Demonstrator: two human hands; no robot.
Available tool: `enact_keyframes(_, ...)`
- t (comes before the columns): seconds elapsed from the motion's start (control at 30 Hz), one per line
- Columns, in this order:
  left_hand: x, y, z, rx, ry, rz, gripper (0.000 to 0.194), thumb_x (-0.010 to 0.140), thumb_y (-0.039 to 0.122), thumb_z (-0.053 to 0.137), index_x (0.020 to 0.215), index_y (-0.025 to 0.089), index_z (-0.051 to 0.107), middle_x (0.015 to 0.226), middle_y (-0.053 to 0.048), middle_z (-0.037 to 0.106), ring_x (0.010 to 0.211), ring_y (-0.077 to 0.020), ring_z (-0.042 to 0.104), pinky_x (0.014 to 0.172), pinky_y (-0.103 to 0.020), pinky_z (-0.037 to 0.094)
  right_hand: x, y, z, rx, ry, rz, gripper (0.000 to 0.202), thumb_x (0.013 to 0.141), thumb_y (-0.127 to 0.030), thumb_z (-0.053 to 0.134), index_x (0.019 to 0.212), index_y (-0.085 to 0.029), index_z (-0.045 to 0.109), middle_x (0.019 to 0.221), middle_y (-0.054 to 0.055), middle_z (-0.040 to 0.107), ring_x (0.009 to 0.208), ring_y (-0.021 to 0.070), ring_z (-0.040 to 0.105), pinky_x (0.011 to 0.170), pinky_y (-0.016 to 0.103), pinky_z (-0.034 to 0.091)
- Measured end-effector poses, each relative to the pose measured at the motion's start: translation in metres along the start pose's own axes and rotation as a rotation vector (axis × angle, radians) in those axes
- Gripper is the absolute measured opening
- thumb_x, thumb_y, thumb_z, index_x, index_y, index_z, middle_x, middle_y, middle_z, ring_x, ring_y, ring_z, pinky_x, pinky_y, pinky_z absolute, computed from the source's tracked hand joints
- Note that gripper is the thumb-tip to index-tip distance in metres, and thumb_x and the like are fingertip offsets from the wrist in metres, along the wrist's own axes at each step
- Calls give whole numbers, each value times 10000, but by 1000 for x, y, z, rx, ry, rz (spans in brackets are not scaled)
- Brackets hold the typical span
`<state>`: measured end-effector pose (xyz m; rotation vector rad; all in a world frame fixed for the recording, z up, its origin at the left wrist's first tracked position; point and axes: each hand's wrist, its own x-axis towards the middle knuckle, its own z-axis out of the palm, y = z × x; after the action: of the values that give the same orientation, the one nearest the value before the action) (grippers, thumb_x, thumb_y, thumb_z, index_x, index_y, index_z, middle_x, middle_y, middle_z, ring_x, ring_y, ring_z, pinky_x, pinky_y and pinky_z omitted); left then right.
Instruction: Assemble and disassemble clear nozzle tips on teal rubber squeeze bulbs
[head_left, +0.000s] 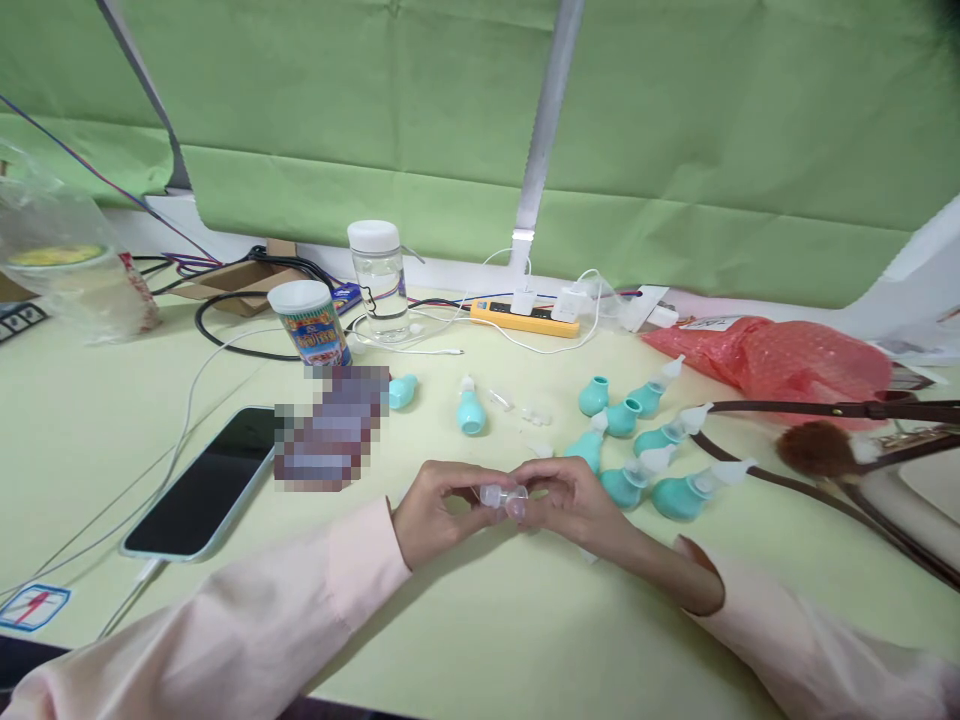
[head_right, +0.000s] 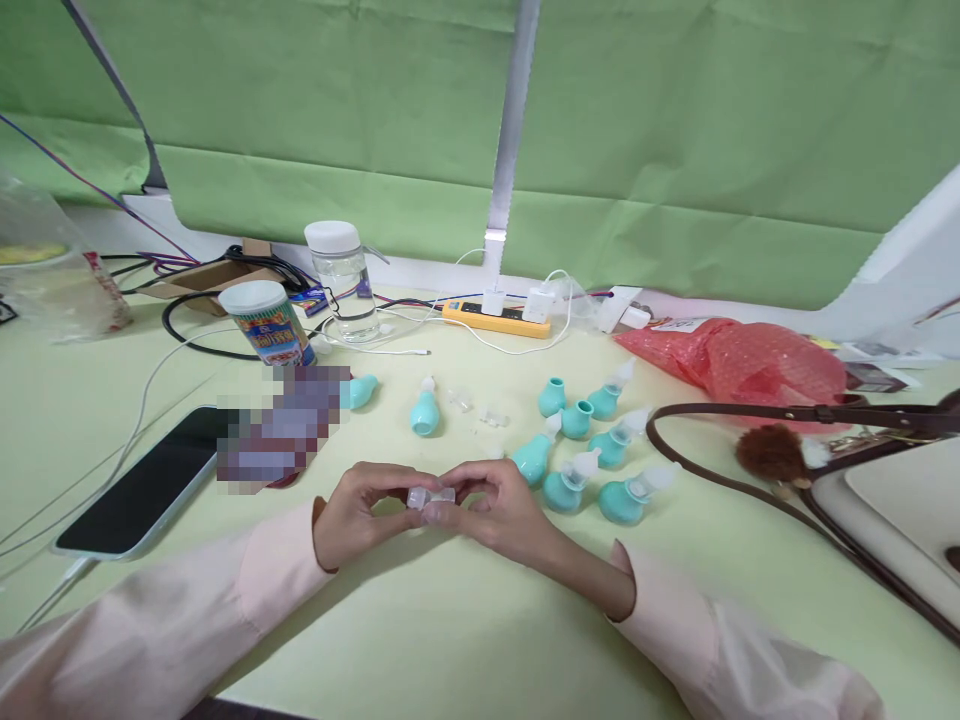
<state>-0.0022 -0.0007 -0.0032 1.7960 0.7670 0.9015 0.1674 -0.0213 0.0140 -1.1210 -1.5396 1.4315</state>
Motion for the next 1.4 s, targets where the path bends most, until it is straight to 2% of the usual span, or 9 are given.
enact_keyframes(0.17, 2, 1, -1, 68, 11, -3, 246, 667, 178, 596, 903, 133, 647, 784, -56, 676, 632, -138, 593, 567, -223, 478, -1, -1, 1, -47, 23, -65, 112, 643, -232, 640, 720, -150, 634, 683, 26, 592, 594, 119, 517, 547, 253, 458)
enact_keyframes(0.47, 16, 7, -27, 257, 255, -88, 192, 715, 187, 487, 792, 104, 642, 589, -25, 603, 544, -113, 554, 539, -214, 462, -3, -11, -4, -72, 269, -192, 122, 660, -262, 631, 713, -155, 605, 696, 31, 584, 607, 119, 531, 555, 257, 480)
enact_keyframes(0.6, 18, 0, -36, 552, 317, 65, 200, 744, 174, 449, 814, 131, 630, 699, -42, 609, 593, -121, 541, 577, -235, 460, -1, -15, -7, 17, 353, -200, 144, 696, -302, 598, 699, -159, 579, 605, 5, 546, 539, 104, 515, 517, 254, 473)
enact_keyframes(0.67, 18, -4, -36, 731, 273, 167, 252, 759, 188, 442, 951, 145, 599, 920, -91, 581, 798, -176, 547, 708, -298, 459, -1, -17, -7, 52, 382, -185, 164, 698, -319, 593, 720, -159, 563, 608, 8, 550, 537, 112, 524, 513, 265, 476)
enact_keyframes(0.77, 18, -10, -34, 938, 132, 213, 390, 786, 254, 443, 1172, 205, 457, 1285, -139, 311, 1120, -295, 373, 865, -427, 376, -2, -19, -6, 64, 384, -157, 198, 673, -328, 615, 749, -160, 542, 634, 19, 564, 548, 126, 537, 508, 278, 480)
enact_keyframes(0.9, 18, -19, -31, 1025, -64, 152, 404, 829, 304, 383, 1233, 291, 363, 1365, -108, 155, 1210, -353, 231, 883, -492, 334, -4, -19, -4, 54, 352, -159, 214, 658, -311, 628, 775, -165, 524, 651, 19, 559, 581, 134, 539, 520, 283, 476)
enact_keyframes(1.1, 19, -10, -36, 1113, -17, 167, 394, 812, 314, 392, 1195, 225, 413, 1250, -131, 364, 1077, -282, 416, 843, -431, 377, -3, -19, -6, 41, 384, -191, 194, 653, -271, 617, 787, -179, 513, 586, -22, 509, 530, 106, 492, 482, 246, 434)
enact_keyframes(1.23, 19, 12, -44, 1170, -27, 72, 252, 745, 289, 418, 884, 152, 577, 784, -73, 602, 709, -203, 567, 598, -301, 427, -4, -19, -6, 34, 396, -209, 160, 650, -264, 599, 758, -181, 517, 566, -29, 489, 502, 97, 467, 446, 236, 401)
enact_keyframes(1.4, 17, 26, -54, 1203, -338, -48, 186, 657, 323, 481, 724, 173, 568, 584, -17, 584, 512, -176, 536, 453, -253, 331, -5, -20, -8, 33, 428, -231, 120, 663, -243, 580, 749, -181, 524, 571, -29, 482, 484, 90, 459, 444, 238, 400)
